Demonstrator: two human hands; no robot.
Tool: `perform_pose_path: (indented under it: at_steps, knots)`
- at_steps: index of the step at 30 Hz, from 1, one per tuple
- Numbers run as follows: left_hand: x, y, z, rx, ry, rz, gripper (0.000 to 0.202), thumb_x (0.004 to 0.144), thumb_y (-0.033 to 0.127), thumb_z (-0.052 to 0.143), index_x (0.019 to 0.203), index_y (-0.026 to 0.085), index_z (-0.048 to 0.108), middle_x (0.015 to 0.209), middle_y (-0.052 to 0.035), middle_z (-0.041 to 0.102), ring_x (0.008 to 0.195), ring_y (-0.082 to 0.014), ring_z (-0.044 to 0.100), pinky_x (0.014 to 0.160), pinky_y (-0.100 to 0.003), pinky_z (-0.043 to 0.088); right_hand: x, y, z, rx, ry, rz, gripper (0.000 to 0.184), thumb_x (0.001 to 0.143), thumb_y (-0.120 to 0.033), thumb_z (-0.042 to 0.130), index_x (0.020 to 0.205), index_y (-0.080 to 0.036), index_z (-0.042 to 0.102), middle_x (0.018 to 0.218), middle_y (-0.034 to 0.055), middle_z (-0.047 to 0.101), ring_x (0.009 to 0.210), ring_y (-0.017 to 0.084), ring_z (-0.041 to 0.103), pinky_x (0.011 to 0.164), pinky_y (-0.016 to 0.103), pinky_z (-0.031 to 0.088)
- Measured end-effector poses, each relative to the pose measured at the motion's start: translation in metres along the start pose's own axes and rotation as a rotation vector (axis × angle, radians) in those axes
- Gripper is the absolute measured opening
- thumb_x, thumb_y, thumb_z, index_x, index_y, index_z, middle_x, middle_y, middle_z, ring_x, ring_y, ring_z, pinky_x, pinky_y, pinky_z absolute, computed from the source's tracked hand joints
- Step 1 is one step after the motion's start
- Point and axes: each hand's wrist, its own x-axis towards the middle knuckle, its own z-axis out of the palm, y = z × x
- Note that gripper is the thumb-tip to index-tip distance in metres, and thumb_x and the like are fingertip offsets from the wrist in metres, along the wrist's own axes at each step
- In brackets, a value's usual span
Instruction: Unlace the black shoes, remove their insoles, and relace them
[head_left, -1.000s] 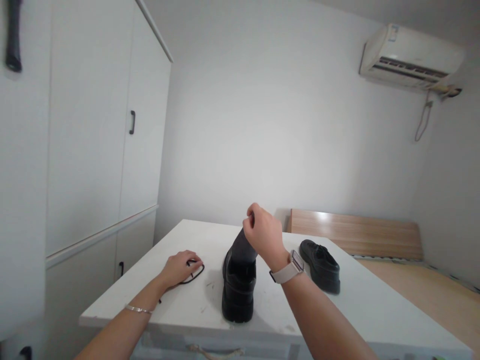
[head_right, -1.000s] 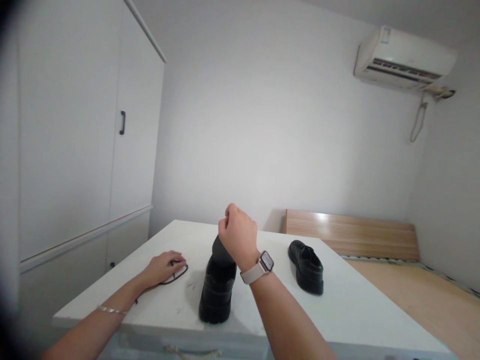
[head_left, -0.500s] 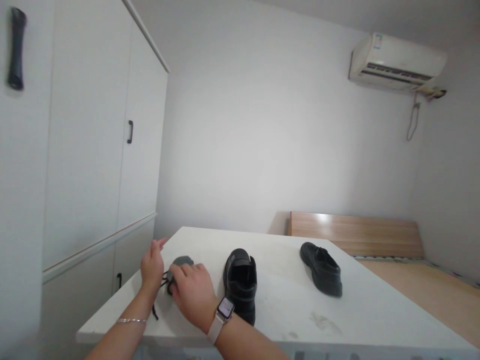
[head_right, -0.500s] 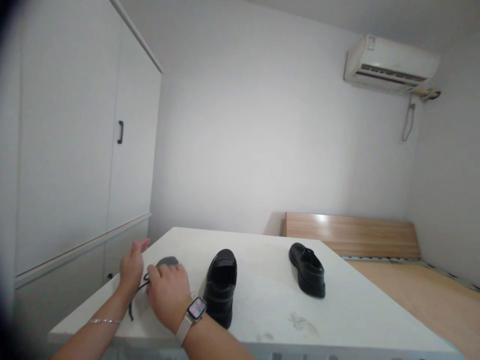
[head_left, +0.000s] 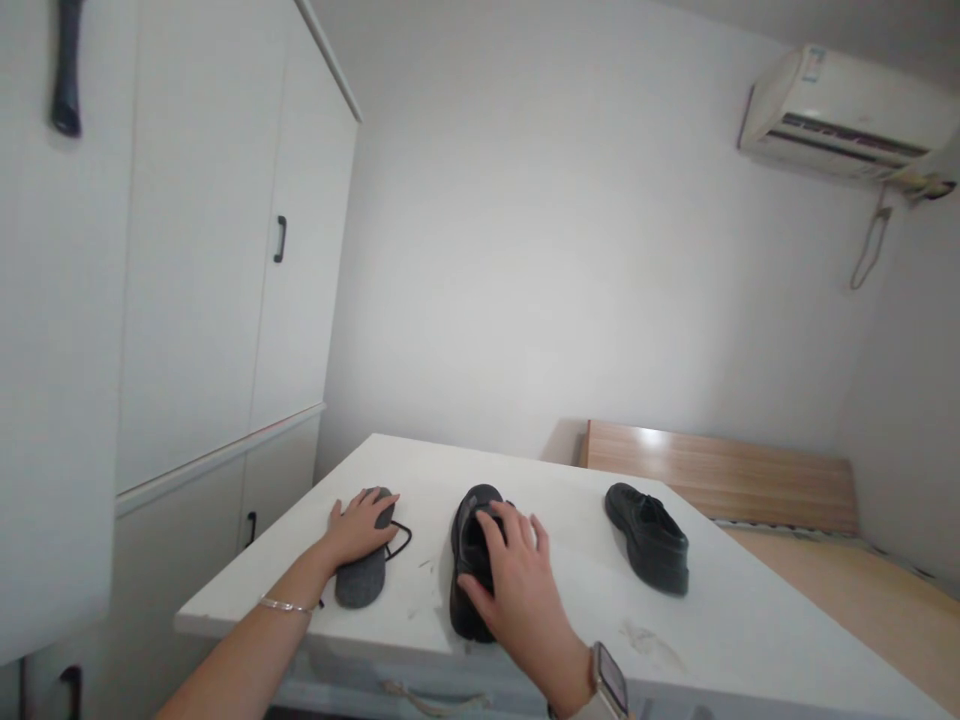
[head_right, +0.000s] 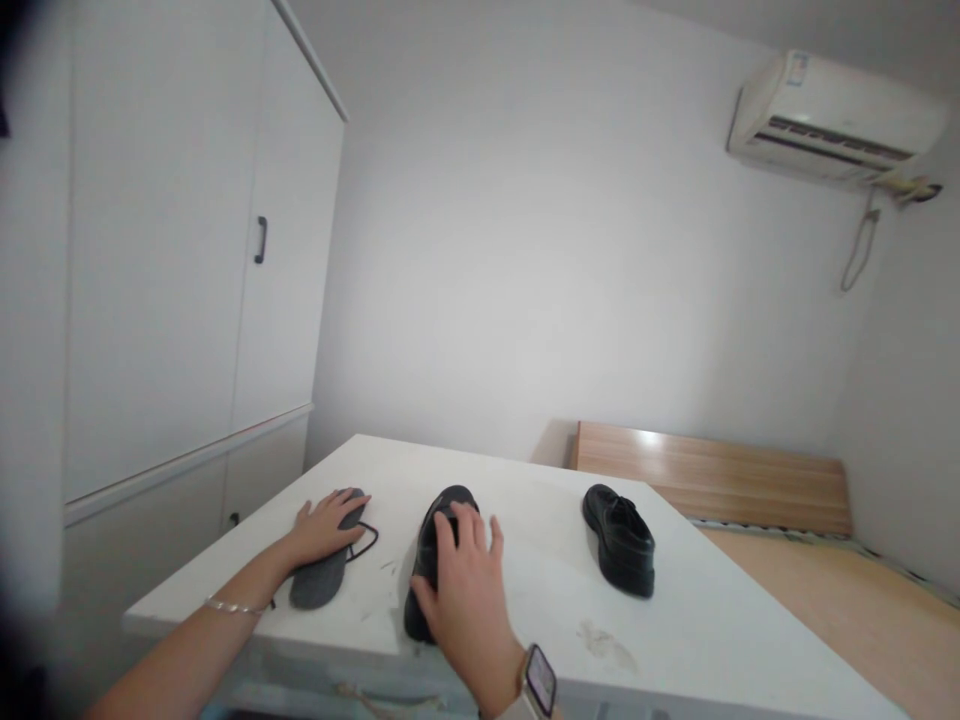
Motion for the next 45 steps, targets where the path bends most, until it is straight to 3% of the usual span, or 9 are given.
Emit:
perform_pose_path:
  at_steps: [2,5,11,18,24,32,39,42,45]
  knots:
    - [0.001,0.000,-0.001,0.039,-0.037,0.010,0.065,0.074,0.035,0.059,0.138,0.026,0.052,0.152,-0.0122,0.041,0.142,-0.0359,0.030,0.113,-0.065,0.010,-0.006,0.016,-0.005,0.069,-0.078,0.130,0.054,0.070,-0.029,0.079,0.119,-0.019,0.058,0.136,0.0191,0.048,0.126,0.040,0.046,0.107,0.059,0.032]
    - [0.002,0.001,-0.004,0.068,-0.049,0.012,0.054,0.080,0.033,0.050,0.133,0.028,0.056,0.149,-0.0083,0.046,0.139,-0.0322,0.037,0.113,-0.062,0.016,-0.008,0.027,-0.004,0.307,-0.194,0.162,0.033,0.069,-0.023,0.079,0.097,-0.019,0.061,0.138,0.0150,0.043,0.118,0.032,0.054,0.101,0.044,0.044]
    - [-0.002,0.008,-0.016,0.071,0.002,0.026,0.037,0.090,0.041,0.038,0.100,0.034,0.073,0.124,-0.0015,0.066,0.118,-0.0288,0.056,0.098,-0.045,0.040,0.026,0.029,0.032,0.492,-0.087,0.150,0.019,0.068,-0.013,0.077,0.074,-0.018,0.059,0.137,0.0133,0.046,0.127,0.029,0.048,0.106,0.039,0.039]
    - [-0.006,0.011,-0.018,0.060,0.073,0.025,0.026,0.076,0.024,0.053,0.083,0.034,0.076,0.107,-0.0016,0.070,0.108,-0.0286,0.059,0.088,-0.038,0.043,0.105,0.023,0.101,0.448,0.003,0.135,0.022,0.065,-0.013,0.082,0.081,-0.016,0.065,0.123,0.0136,0.058,0.114,0.027,0.056,0.102,0.038,0.041]
    - [0.000,0.003,-0.018,0.000,0.083,-0.045,0.033,0.072,0.011,0.049,0.068,0.028,0.077,0.090,-0.0011,0.075,0.093,-0.0218,0.065,0.083,-0.029,0.044,0.166,-0.004,0.152,0.391,-0.019,0.135,0.024,0.068,-0.023,0.083,0.086,-0.015,0.069,0.112,0.0126,0.062,0.106,0.027,0.057,0.098,0.040,0.041]
    - [-0.003,0.008,-0.021,0.007,0.119,-0.125,0.031,0.076,0.015,0.048,0.068,0.027,0.076,0.087,-0.0021,0.076,0.090,-0.0238,0.068,0.074,-0.029,0.045,0.203,-0.039,0.193,0.340,-0.092,0.109,0.027,0.089,-0.037,0.066,0.104,-0.015,0.065,0.121,0.0085,0.061,0.116,0.027,0.054,0.102,0.051,0.038]
    - [0.000,0.006,-0.016,0.020,0.126,-0.085,0.031,0.085,0.016,0.046,0.085,0.025,0.075,0.095,-0.0046,0.076,0.093,-0.0237,0.068,0.075,-0.028,0.046,0.190,-0.035,0.187,0.359,-0.073,0.018,0.041,0.083,-0.029,0.073,0.119,-0.015,0.061,0.137,0.0126,0.053,0.131,0.029,0.045,0.110,0.051,0.032]
    - [0.004,0.004,-0.013,0.009,0.128,-0.020,0.031,0.086,0.011,0.047,0.100,0.024,0.072,0.104,-0.0038,0.075,0.097,-0.0190,0.067,0.081,-0.024,0.046,0.168,-0.021,0.167,0.343,-0.019,-0.026,0.059,0.078,-0.020,0.074,0.133,-0.016,0.051,0.140,0.0140,0.051,0.131,0.024,0.046,0.108,0.038,0.039]
    - [0.006,0.003,-0.011,0.022,0.142,0.017,0.031,0.085,0.008,0.049,0.104,0.021,0.071,0.102,-0.0060,0.073,0.094,-0.0188,0.066,0.082,-0.025,0.046,0.140,0.008,0.133,0.268,0.041,-0.041,0.047,0.081,-0.015,0.068,0.126,-0.018,0.055,0.131,0.0111,0.057,0.123,0.020,0.053,0.105,0.034,0.042]
